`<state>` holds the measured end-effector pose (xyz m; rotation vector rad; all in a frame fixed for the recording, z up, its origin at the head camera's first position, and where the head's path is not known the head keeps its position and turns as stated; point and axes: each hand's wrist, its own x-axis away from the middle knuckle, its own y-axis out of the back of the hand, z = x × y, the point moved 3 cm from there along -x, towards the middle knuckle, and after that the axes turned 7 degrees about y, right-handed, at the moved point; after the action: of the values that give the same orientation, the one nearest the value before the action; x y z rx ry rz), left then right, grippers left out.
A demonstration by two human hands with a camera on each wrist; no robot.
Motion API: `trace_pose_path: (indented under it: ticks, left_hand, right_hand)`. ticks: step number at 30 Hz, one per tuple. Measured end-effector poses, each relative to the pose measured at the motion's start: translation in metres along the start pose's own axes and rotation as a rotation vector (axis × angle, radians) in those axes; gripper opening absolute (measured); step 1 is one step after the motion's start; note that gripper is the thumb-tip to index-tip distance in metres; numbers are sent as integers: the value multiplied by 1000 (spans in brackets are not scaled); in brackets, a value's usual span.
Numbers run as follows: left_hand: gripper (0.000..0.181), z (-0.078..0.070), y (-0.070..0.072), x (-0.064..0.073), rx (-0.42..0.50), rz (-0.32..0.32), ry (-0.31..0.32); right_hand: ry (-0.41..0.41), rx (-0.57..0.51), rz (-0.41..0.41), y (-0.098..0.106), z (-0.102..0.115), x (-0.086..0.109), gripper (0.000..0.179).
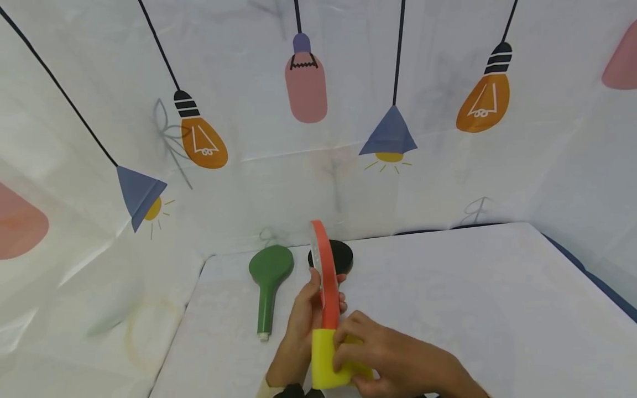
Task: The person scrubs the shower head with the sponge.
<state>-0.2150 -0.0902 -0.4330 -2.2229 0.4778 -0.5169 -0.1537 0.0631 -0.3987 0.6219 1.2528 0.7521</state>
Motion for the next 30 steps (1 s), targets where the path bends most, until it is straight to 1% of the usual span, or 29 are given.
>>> trace_pose_path:
  ticks: [2, 3, 5, 7, 10, 12, 15, 18, 22, 24, 26, 28, 30]
  left_hand:
    - [53, 0, 0, 0, -24, 45, -40]
    - [55, -1, 1, 0, -59, 62, -67]
    - [64, -1, 1, 0, -123, 68, -95]
    - [71, -1, 1, -1, -189, 44, -95]
    - [74, 0, 0, -1, -289, -19, -81]
    - [71, 0, 0, -1, -331, -64, -80]
    - [70, 0, 0, 1, -375, -103, -76]
    - [62, 1, 0, 2, -367, -74, -57]
    - [51, 1, -2, 1, -371, 30, -70]
    - [46, 1, -3, 0, -371, 64, -80]
    - [44, 0, -4, 0, -397, 92, -84]
    - [43, -2, -4, 0, -414, 87, -75]
    - [44, -3, -3, 0, -442, 76, -60]
  right_hand:
    - [7, -32, 8, 2, 0, 2, 43]
    - [15, -43, 6, 3, -1, 2, 43]
    - [25, -53, -17, 5, -2, 2, 44]
    - [11, -51, -45, 6, -4, 2, 46]
    - [-23, -10, -78, 5, -6, 1, 46]
    - [-47, 35, -95, 5, -8, 0, 46]
    - [-63, 132, -125, 6, -11, 0, 45]
    - [-88, 204, -158, 10, -14, 1, 43]
    - [-123, 254, -198, 18, -19, 6, 40]
    - [-175, 296, -206, 23, -22, 10, 37]
    - [-253, 350, -203, 29, -25, 14, 34]
    - [-338, 389, -196, 35, -28, 19, 35]
    - [-387, 418, -200, 41, -30, 22, 38]
